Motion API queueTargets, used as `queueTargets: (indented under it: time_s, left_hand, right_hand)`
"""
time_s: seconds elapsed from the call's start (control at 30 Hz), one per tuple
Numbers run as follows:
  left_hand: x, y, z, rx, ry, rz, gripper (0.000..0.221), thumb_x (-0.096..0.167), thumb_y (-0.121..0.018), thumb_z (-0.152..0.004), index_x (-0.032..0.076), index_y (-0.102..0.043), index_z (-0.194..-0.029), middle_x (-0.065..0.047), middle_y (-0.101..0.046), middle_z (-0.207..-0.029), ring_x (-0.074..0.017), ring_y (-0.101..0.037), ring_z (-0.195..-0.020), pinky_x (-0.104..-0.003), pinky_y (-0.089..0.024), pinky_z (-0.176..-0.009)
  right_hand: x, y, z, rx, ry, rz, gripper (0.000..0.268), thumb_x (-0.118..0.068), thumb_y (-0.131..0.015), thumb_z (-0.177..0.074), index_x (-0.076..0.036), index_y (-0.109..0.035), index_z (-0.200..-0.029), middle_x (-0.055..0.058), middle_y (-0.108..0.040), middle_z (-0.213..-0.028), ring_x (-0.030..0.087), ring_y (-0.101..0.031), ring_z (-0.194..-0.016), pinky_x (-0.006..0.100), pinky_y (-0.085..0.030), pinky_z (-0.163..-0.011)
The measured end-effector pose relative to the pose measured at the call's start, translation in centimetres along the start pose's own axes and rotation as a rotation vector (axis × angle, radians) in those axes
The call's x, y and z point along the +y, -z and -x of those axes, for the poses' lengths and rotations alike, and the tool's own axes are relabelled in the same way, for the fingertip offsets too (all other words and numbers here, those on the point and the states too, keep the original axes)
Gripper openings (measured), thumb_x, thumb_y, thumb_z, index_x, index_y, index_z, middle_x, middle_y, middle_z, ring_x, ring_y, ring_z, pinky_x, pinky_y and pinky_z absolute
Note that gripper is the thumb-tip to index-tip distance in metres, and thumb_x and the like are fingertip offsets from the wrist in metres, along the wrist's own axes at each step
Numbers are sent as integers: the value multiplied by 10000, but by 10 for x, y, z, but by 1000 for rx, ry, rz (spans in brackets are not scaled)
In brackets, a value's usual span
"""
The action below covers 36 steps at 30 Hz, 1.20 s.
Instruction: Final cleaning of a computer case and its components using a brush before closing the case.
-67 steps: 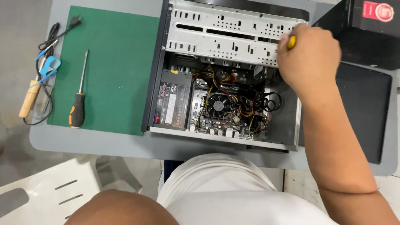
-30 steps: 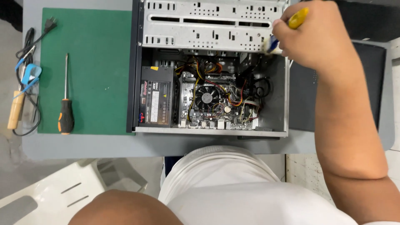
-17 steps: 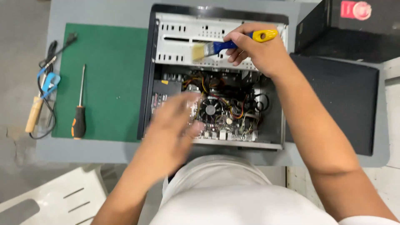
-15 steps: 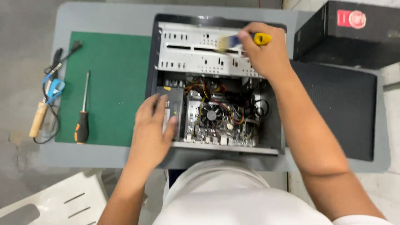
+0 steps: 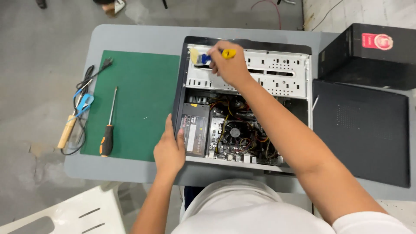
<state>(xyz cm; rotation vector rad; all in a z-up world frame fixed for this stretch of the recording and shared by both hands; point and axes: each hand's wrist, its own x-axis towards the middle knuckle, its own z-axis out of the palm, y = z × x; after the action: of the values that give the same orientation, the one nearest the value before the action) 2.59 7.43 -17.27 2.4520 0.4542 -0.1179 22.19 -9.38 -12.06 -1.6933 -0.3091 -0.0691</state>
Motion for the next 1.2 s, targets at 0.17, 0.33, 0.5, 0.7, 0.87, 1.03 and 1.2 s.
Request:
queueTargets:
  time_s: [0.17, 0.33, 0.5, 0.7, 0.87, 1.03, 1.2]
  left_hand:
    - [-5, -3, 1, 6, -29, -35, 563, 373, -337, -922, 164, -269, -1441, -173, -626, -1109, -453, -601, -755, -539, -450, -614]
    - [-1, 0, 0, -12, -7, -42, 570, 386, -325, -935, 174, -239, -1456, -169, -637, -1056, -442, -599, -741, -535, -449, -617]
    - [0, 2, 1, -23, 0, -56, 566, 369, -340, -938, 176, -237, -1460, -200, -635, -1005, -477, -583, -757, -561, -431, -649]
    - [4, 6, 1, -38, 0, -55, 557, 350, -331, -948, 151, -235, -1460, -187, -636, -953, -450, -586, -734, -542, -435, -623]
    - [2, 3, 0, -32, -24, -67, 561, 351, -317, -948, 148, -224, -1463, -201, -625, -973, -459, -582, -750, -555, -433, -638]
    - [12, 17, -6, -133, 6, -2, 549, 309, -356, -920, 127, -256, -1428, -198, -613, -1089, -444, -565, -915, -525, -432, -727]
    - [18, 17, -48, -252, 17, 40, 637, 380, -454, -900, 12, -276, -1389, -242, -556, -1194, -439, -524, -1073, -472, -427, -864]
  right_hand:
    - [-34, 12, -7, -245, -460, -10, 183, -3, -565, -930, 12, -632, -761, 133, -638, -602, 140, -601, -416, 144, -481, -315]
    - [-4, 53, -18, -5, -217, 129, 176, -101, -549, -927, -83, -664, -795, 76, -619, -575, 89, -577, -421, 171, -443, -333]
    - [52, 161, -34, -147, -145, 821, 54, -112, -608, -878, -99, -659, -890, 44, -653, -643, 118, -632, -517, 232, -503, -468]
    - [-49, 185, 20, -22, -542, 971, 205, -26, -455, -824, -8, -564, -651, 128, -561, -509, 182, -557, -439, 307, -391, -430]
    - [-46, 207, 44, 27, -611, 753, 181, -56, -462, -861, -38, -593, -738, 117, -595, -591, 154, -558, -436, 225, -391, -346]
    - [-76, 180, 67, -87, -582, 710, 223, -50, -418, -823, -4, -584, -681, 138, -531, -472, 177, -464, -336, 255, -359, -344]
    - [-63, 220, 76, 20, -587, 578, 241, -5, -429, -883, 68, -603, -732, 182, -609, -639, 220, -574, -509, 275, -468, -459]
